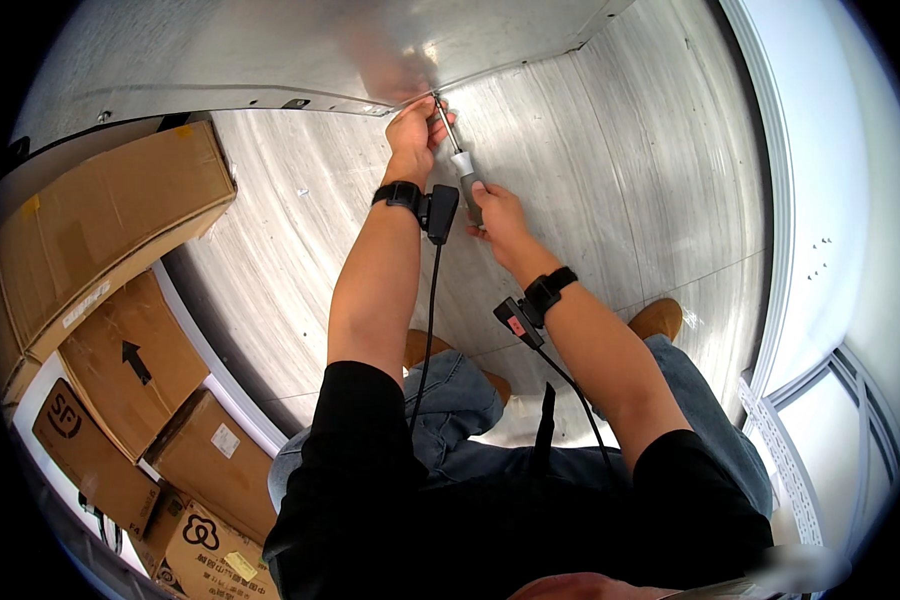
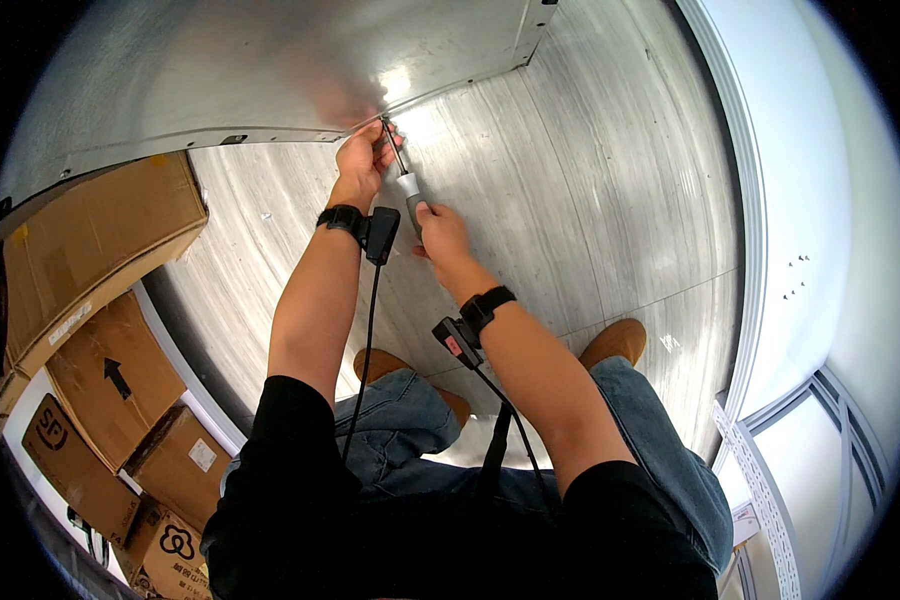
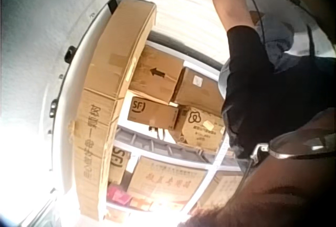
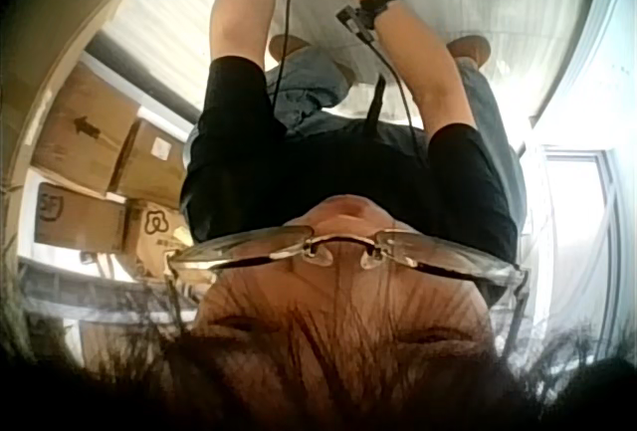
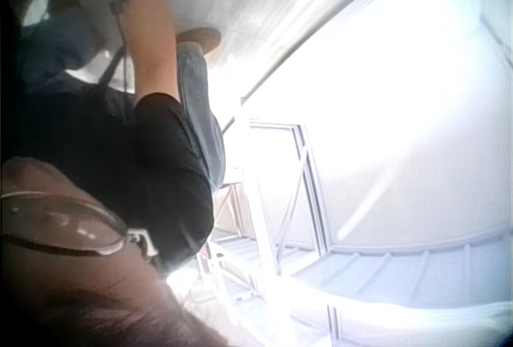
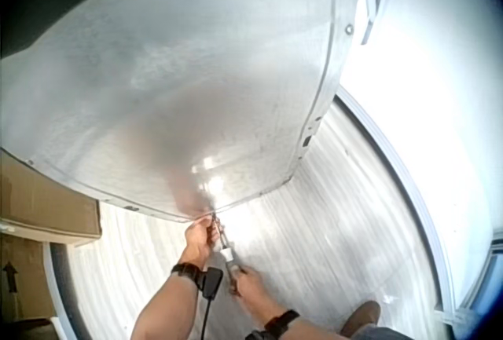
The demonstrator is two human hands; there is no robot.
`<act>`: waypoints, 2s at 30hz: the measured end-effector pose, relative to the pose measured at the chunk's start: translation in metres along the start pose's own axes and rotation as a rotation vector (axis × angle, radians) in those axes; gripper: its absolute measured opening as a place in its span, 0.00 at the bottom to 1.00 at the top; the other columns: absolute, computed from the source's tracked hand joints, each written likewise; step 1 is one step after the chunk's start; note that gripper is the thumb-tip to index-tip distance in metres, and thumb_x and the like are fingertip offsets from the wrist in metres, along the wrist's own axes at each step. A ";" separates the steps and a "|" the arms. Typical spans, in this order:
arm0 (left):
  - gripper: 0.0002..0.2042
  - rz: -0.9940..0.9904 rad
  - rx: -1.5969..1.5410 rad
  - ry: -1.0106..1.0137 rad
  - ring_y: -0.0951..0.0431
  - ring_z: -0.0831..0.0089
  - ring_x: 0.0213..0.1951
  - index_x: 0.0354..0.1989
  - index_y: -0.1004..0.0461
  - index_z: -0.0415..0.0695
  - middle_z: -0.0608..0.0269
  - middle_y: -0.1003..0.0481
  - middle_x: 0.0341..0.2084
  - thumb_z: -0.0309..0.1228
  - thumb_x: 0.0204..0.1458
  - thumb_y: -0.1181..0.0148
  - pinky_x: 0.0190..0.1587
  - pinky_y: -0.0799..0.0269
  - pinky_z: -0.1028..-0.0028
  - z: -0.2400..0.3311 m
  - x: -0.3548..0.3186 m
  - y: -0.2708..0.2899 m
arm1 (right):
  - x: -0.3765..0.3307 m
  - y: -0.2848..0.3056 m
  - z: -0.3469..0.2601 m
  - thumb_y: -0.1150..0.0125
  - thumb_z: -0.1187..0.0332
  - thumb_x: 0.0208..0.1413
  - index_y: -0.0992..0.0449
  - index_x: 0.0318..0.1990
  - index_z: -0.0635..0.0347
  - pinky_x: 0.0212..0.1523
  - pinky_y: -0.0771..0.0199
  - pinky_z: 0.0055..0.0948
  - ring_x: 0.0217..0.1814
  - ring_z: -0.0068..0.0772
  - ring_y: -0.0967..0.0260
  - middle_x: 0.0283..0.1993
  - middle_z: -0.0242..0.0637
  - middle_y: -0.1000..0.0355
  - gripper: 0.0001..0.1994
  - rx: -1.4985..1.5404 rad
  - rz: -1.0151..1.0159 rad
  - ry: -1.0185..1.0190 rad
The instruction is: The person uses a screwdriver to tighten screws into a white metal cabinet panel. They repeatedly pick up screws and secure them into pre-drilled holes along the edges of the panel.
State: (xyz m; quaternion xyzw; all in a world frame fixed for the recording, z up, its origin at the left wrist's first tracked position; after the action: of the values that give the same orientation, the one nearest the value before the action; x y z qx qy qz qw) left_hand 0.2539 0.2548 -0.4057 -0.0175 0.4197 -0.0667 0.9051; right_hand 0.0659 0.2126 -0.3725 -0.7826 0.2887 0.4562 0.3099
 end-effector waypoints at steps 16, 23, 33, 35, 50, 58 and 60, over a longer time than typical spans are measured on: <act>0.09 -0.026 -0.009 0.002 0.21 0.74 0.27 0.42 0.29 0.38 0.60 0.23 0.32 0.27 0.59 0.54 0.19 0.26 0.84 -0.001 0.002 0.000 | 0.002 -0.017 0.007 0.50 0.56 0.61 0.32 0.38 0.59 0.32 0.33 0.32 0.33 0.30 0.37 0.31 0.33 0.35 0.14 0.129 -0.148 -0.105; 0.09 -0.011 -0.035 0.013 0.20 0.72 0.28 0.42 0.29 0.38 0.59 0.23 0.33 0.27 0.58 0.53 0.22 0.24 0.83 -0.001 0.000 -0.001 | 0.008 -0.009 0.015 0.49 0.57 0.59 0.31 0.39 0.61 0.30 0.32 0.32 0.30 0.31 0.36 0.31 0.35 0.35 0.15 0.213 -0.019 -0.113; 0.08 -0.009 -0.026 0.021 0.20 0.72 0.28 0.41 0.29 0.39 0.60 0.23 0.33 0.27 0.58 0.53 0.21 0.26 0.83 0.000 -0.002 -0.001 | 0.005 -0.012 0.010 0.49 0.53 0.59 0.31 0.37 0.58 0.30 0.35 0.31 0.30 0.30 0.37 0.32 0.34 0.36 0.16 0.139 -0.065 -0.092; 0.08 -0.012 -0.039 0.022 0.20 0.72 0.28 0.41 0.29 0.39 0.60 0.23 0.33 0.27 0.58 0.53 0.21 0.26 0.83 -0.001 0.001 0.000 | 0.006 -0.012 0.013 0.48 0.52 0.59 0.31 0.37 0.58 0.31 0.34 0.31 0.30 0.30 0.37 0.33 0.34 0.36 0.16 0.133 -0.102 -0.101; 0.09 -0.024 -0.018 0.031 0.20 0.71 0.28 0.40 0.28 0.38 0.60 0.23 0.32 0.28 0.58 0.53 0.26 0.23 0.81 0.000 0.000 -0.001 | 0.004 -0.005 0.002 0.56 0.49 0.61 0.31 0.39 0.63 0.26 0.34 0.29 0.27 0.29 0.37 0.31 0.36 0.35 0.22 0.149 -0.045 -0.122; 0.08 0.006 -0.056 0.070 0.20 0.69 0.28 0.38 0.27 0.39 0.61 0.23 0.30 0.29 0.54 0.47 0.27 0.23 0.80 -0.002 0.002 -0.001 | 0.010 0.002 0.006 0.58 0.44 0.60 0.31 0.38 0.60 0.19 0.40 0.26 0.19 0.25 0.42 0.23 0.33 0.35 0.24 0.123 -0.076 -0.189; 0.08 0.011 -0.060 0.081 0.20 0.69 0.28 0.37 0.27 0.40 0.62 0.23 0.30 0.30 0.53 0.46 0.27 0.23 0.79 -0.003 0.002 0.000 | 0.004 0.000 0.000 0.58 0.44 0.60 0.31 0.38 0.58 0.18 0.41 0.25 0.18 0.24 0.42 0.23 0.33 0.35 0.24 0.129 -0.081 -0.171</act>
State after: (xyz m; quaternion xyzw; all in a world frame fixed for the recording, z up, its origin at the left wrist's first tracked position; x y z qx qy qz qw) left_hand 0.2529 0.2548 -0.4092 -0.0396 0.4578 -0.0495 0.8868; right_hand 0.0677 0.2126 -0.3762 -0.7305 0.2580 0.4888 0.4011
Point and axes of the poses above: each hand's wrist, its own x-axis towards the middle knuckle, its own y-axis out of the back of the hand, z = x × y, the point moved 8 cm from there along x, towards the middle knuckle
